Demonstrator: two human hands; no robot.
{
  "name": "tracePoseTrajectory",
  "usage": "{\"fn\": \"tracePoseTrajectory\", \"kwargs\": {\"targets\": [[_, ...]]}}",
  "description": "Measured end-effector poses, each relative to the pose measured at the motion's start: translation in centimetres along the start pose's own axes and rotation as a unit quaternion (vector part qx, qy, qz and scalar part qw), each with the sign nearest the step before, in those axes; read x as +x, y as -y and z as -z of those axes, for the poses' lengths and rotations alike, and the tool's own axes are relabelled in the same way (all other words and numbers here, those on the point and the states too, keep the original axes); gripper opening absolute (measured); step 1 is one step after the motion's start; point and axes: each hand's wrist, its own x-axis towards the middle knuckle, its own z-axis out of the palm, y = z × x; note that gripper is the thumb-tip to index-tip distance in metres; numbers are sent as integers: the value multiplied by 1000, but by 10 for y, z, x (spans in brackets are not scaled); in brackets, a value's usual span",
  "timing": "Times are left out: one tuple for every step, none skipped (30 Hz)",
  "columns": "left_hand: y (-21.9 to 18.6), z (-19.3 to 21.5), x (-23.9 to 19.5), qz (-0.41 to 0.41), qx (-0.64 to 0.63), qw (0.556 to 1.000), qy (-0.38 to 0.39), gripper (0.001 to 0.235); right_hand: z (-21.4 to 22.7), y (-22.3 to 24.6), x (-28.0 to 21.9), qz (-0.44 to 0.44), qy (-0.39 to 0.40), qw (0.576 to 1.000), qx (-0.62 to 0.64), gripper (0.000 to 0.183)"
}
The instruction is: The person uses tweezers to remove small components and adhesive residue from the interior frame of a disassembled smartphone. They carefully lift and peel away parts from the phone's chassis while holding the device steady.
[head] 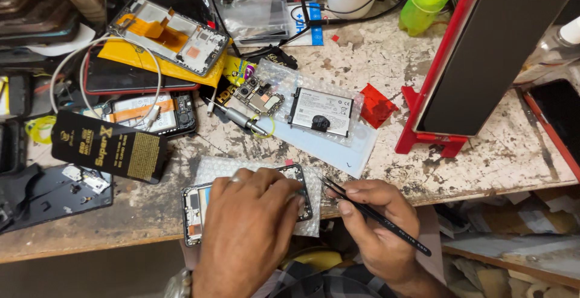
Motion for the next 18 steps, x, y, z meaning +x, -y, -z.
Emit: {"fn": "tracePoseTrajectory", "kwargs": {"targets": [[-4, 1, 4, -22, 19, 999, -17, 20, 0, 0, 0, 7, -1, 1000, 0, 19], [-8, 2, 8, -44, 39, 998, -35, 17, 1, 0, 0, 15, -3, 1000, 1, 19], [-11, 2, 12, -67, 58, 995, -51, 14, 3, 0, -1, 20, 1, 1000, 1, 20], [-15, 2, 14, -59, 72, 995, -43, 13, 5, 1, -2, 24, 6, 1000, 1, 21], [-18, 2, 17, -51, 87, 994, -35, 12, 7, 1, -2, 30, 10, 1000, 1, 21], [-20, 2, 19, -42, 101, 994, -28, 12, 10, 1, -2, 43, 9, 999, -15, 21], [-22, 1, 21, -42, 102, 993, -31, 13, 12, 2, -3, 55, 9, 998, -30, 22], [-24, 1, 23, -41, 102, 993, -33, 14, 13, 2, -3, 67, 8, 997, -45, 22], [-26, 0, 25, -40, 103, 993, -37, 15, 14, 2, -3, 70, 8, 997, -41, 22], [-28, -1, 27, -33, 107, 993, -31, 16, 15, 2, -3, 73, 9, 997, -38, 23], [-31, -2, 29, -25, 111, 993, -26, 16, 16, 2, -3, 75, 9, 997, -33, 23], [-33, -3, 30, -17, 116, 993, -20, 17, 16, 3, -4, 67, 11, 998, 0, 23], [-36, -3, 31, -3, 114, 993, -9, 18, 15, 4, -5, 59, 12, 998, 33, 22], [-39, -2, 32, 10, 113, 994, 1, 19, 16, 5, -6, 51, 13, 996, 66, 22], [-42, -2, 33, 24, 111, 993, 11, 21, 17, 6, -5, 47, 8, 996, 79, 21], [-44, -2, 34, 32, 110, 993, 19, 22, 18, 7, -4, 43, 3, 995, 92, 20], [-46, -2, 33, 41, 107, 993, 28, 24, 20, 8, -4, 37, -1, 994, 104, 20], [-47, -2, 31, 51, 104, 993, 37, 25, 21, 8, -4, 30, -3, 993, 118, 19]]}}
